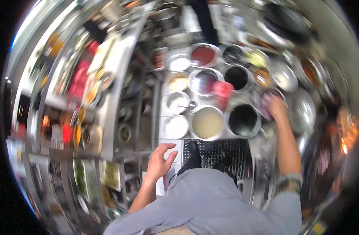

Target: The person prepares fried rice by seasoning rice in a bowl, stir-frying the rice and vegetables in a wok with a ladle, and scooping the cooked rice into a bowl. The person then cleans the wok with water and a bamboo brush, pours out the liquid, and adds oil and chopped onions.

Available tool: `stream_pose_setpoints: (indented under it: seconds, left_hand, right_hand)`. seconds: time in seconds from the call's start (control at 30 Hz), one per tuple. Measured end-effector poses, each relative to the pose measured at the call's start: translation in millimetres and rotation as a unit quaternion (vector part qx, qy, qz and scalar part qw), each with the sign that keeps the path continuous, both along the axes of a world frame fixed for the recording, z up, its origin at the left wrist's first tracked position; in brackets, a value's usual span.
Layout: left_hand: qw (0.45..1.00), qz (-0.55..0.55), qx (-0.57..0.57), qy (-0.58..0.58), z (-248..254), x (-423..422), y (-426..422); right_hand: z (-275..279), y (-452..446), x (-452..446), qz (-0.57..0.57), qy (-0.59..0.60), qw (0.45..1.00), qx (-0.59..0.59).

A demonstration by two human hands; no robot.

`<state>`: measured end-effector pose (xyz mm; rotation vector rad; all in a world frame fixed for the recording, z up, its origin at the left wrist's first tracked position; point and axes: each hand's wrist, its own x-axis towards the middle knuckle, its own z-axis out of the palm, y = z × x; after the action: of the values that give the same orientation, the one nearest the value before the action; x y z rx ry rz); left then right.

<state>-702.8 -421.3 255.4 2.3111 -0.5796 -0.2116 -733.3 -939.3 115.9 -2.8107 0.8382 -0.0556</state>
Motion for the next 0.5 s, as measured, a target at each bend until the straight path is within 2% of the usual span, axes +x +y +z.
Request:
stream_pose_setpoints:
  seconds: [0.03, 0.1, 0.13, 0.23, 0.3, 0.33, 0.37, 0.47, 0.5]
  left_hand:
    - [0.999, 0.029, -0.004, -0.029, -8.8, 11.5, 21.7]
    - [0.991, 0.126, -0.008, -0.044, -21.3, 39.1, 68.7]
    - [0.986, 0.161, -0.01, -0.048, -28.0, 59.4, 92.0]
    - [0.954, 0.287, -0.084, -0.012, -57.7, 134.5, 170.4]
    - [0.932, 0.338, -0.129, 0.011, -86.6, 200.1, 223.1]
    - [0.92, 0.362, -0.147, 0.02, -103.0, 235.5, 246.9]
    - [0.909, 0.366, -0.195, 0.028, -120.9, 273.8, 268.1]
    - [0.89, 0.396, -0.217, 0.066, -147.5, 390.8, 304.3]
    - [0.847, 0.41, -0.316, 0.118, -156.8, 428.1, 310.9]
  right_hand:
    - [1.7, -3.6, -2.7, 0.05, 0.013, 0.997, -0.051]
    - [-12.6, -24.8, -8.4, 0.06, -0.003, 0.996, -0.065]
    - [-5.5, -23.0, -8.1, 0.033, -0.021, 0.998, -0.053]
    - [-38.9, -54.6, -14.8, -0.031, -0.032, 0.999, 0.012]
    - [-42.5, -58.1, -20.5, -0.067, -0.072, 0.995, -0.02]
    - [-19.3, -40.9, -11.7, -0.127, -0.013, 0.992, -0.005]
    - [-20.6, -41.8, -11.1, -0.144, -0.018, 0.989, 0.006]
    - [-27.3, -41.2, -14.5, -0.223, -0.044, 0.974, -0.013]
    - [-25.2, -41.8, -12.3, -0.243, -0.047, 0.969, -0.013]
